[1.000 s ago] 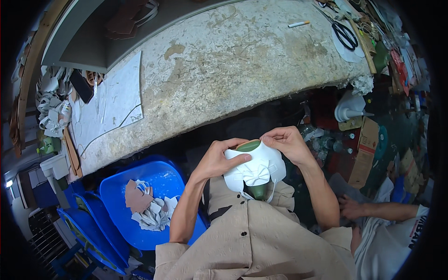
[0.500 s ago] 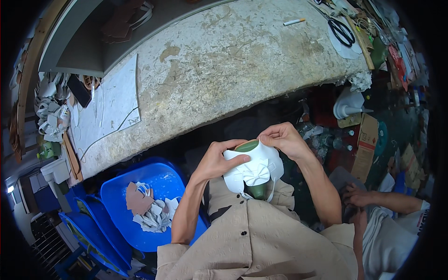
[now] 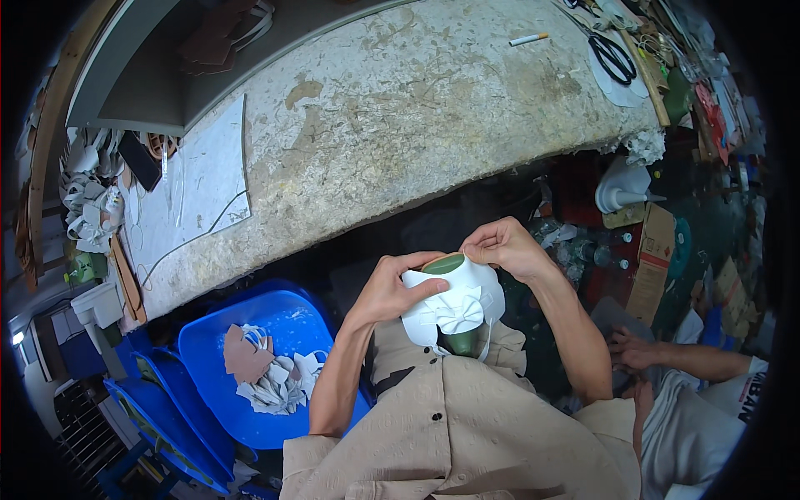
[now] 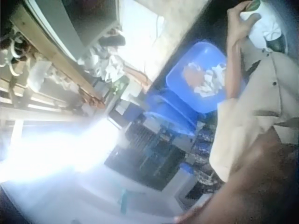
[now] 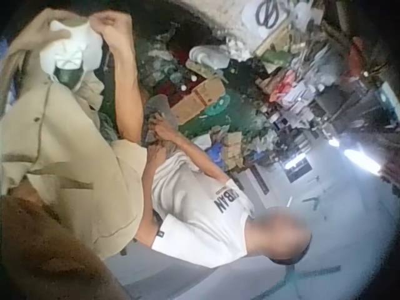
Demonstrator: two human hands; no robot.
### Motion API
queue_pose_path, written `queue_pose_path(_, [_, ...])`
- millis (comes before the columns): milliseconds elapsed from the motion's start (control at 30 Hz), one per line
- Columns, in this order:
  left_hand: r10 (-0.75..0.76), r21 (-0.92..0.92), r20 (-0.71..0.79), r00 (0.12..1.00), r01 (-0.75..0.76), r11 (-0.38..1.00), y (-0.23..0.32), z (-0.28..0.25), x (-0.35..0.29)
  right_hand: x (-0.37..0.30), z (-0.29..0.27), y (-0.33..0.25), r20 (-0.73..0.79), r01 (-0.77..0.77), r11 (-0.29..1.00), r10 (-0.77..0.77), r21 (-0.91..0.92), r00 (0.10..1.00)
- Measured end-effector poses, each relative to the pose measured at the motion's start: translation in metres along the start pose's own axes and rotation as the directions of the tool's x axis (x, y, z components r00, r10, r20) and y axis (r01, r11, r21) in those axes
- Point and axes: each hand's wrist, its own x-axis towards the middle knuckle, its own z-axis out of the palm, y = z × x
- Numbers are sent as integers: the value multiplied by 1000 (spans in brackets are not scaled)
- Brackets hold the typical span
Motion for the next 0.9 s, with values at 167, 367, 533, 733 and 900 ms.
queue_pose_path(167, [4,-12,17,1000,-4,1000,0,3,0,5,-7,9,63,-129,988,124,87,990])
queue_pose_path(367, [10,-9,15,1000,-10,1000,-2,2,0,0,0,19,-38,29,996,-26,82,999])
queue_pose_path(533, [-10,-13,39,999,10,1000,4,3,1,-16,10,17,-148,239,953,-267,-185,952])
queue_pose_path(733, [11,9,41,999,-12,1000,3,1,3,-39,21,-15,-38,332,773,-416,-541,908])
queue_pose_path(900, [2,29,42,999,-3,1000,4,5,5,-36,20,-23,-13,175,835,-212,-521,977])
